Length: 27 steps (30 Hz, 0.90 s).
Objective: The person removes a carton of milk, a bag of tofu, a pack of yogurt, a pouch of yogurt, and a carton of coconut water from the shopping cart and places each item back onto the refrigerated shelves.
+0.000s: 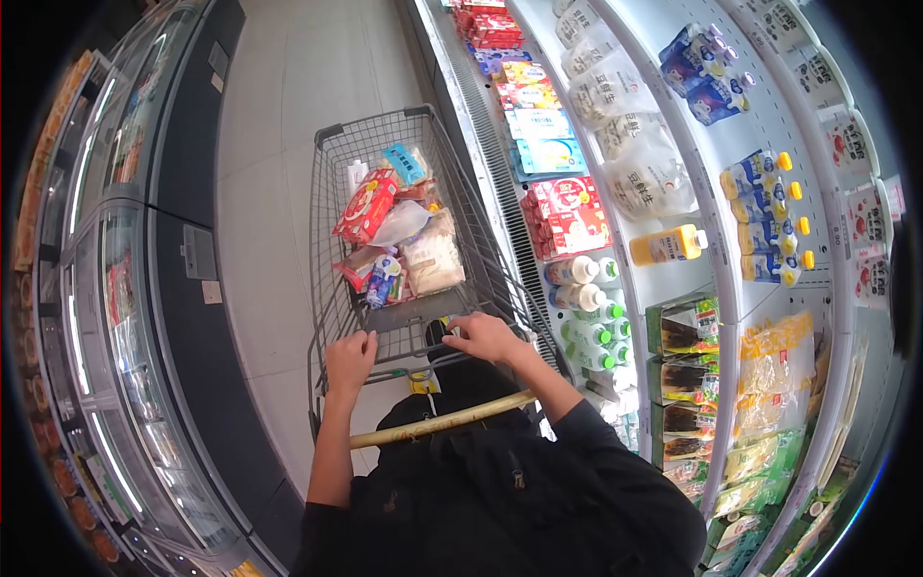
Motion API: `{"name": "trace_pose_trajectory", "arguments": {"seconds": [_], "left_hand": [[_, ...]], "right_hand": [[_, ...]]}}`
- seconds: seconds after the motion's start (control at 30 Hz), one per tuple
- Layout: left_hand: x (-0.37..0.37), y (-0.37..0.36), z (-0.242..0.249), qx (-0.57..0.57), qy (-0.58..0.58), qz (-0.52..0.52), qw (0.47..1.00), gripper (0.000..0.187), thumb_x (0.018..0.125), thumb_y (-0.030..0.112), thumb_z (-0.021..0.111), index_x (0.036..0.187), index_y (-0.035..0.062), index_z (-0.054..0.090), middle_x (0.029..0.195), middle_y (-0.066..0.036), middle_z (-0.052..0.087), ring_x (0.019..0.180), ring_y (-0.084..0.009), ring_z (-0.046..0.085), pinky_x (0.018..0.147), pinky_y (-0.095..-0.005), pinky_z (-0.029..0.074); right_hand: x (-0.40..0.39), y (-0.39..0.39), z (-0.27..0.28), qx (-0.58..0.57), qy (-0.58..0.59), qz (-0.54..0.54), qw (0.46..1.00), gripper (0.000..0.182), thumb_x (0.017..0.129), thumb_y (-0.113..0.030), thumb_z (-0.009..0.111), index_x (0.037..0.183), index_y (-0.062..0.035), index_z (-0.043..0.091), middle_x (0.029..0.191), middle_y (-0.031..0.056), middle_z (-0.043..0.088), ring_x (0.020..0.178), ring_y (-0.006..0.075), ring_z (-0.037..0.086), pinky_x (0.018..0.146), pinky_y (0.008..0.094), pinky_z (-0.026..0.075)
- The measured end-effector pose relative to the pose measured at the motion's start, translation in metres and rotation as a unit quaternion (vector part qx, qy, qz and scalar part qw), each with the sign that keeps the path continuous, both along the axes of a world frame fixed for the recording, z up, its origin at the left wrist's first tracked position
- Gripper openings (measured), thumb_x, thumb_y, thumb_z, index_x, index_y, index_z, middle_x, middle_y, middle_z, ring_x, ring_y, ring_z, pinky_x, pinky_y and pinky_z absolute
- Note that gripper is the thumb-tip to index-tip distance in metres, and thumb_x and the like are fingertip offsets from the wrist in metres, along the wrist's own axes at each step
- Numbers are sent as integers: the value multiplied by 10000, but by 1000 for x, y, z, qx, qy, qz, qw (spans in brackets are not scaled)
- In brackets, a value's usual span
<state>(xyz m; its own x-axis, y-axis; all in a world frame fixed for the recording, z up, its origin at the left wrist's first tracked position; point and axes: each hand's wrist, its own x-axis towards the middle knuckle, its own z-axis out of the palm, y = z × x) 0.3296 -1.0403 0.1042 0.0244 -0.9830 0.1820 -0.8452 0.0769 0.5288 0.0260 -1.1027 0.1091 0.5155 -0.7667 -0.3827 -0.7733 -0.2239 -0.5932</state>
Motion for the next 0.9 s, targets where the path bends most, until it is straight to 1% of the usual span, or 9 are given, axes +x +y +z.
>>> {"name": "trace_pose_trajectory", "arguments": {"seconds": [0.17,0.5,0.57,0.6,0.7,0.77,0.8,0.87,0.9], "left_hand": [[10,-60,-5,45,-4,2,999,345,941,232,703,672,38,608,616,-163,625,568,-385,618,539,-484,453],[22,-140,-3,79,-25,20,996,347,934,269,702,673,48,644,618,-154,637,587,-392,635,563,-492,489],[21,-153,8,144,-27,18,989,338,921,285,720,692,46,654,689,-134,678,673,-362,669,615,-475,518],[21,-158,9,143,-29,23,989,338,921,285,720,692,46,654,689,-134,678,673,-362,669,615,-475,518],[29,-176,8,129,-15,-1,992,288,901,296,749,770,49,682,827,-123,721,789,-318,693,684,-441,536],[40,-193,-11,154,124,43,979,286,914,322,761,912,44,695,957,-101,732,872,-241,697,750,-398,540],[44,-202,-23,152,124,48,979,286,914,322,761,912,44,695,957,-101,732,872,-241,697,750,-398,540],[50,-228,-40,178,340,119,916,319,941,340,754,1031,43,679,981,-80,724,897,-179,684,779,-351,537],[54,-243,-38,240,422,133,864,380,969,366,733,1149,47,631,1062,-71,711,961,-154,663,814,-319,531]], "right_hand": [[11,-59,4,8,-19,6,1000,457,995,-526,602,1172,-123,725,947,146,740,1011,358,694,870,480,563],[24,-143,0,-9,-33,-18,999,493,973,-534,626,1226,-123,726,1032,244,728,1049,400,689,927,485,554],[26,-154,1,2,-18,-22,1000,497,973,-534,627,1236,-123,723,1028,233,732,1048,393,690,928,484,552],[26,-159,4,2,-21,-17,1000,497,973,-534,627,1236,-123,723,1028,233,732,1048,393,690,928,484,552],[29,-173,9,25,-20,-27,999,476,976,-502,630,1225,-106,721,1031,221,736,1050,380,693,927,482,546],[32,-180,4,-31,-4,-4,1000,435,982,-455,629,1191,-85,722,1018,198,745,1034,376,696,920,485,534],[33,-183,5,-31,-4,1,1000,435,982,-455,629,1191,-85,722,1018,198,745,1034,376,696,920,485,534],[34,-189,8,-58,-19,10,998,387,984,-413,630,1148,-74,722,986,179,752,1020,369,695,922,491,519],[34,-190,3,-65,-25,15,997,388,979,-419,640,1135,-73,720,961,161,757,1017,364,690,924,501,510]]}}
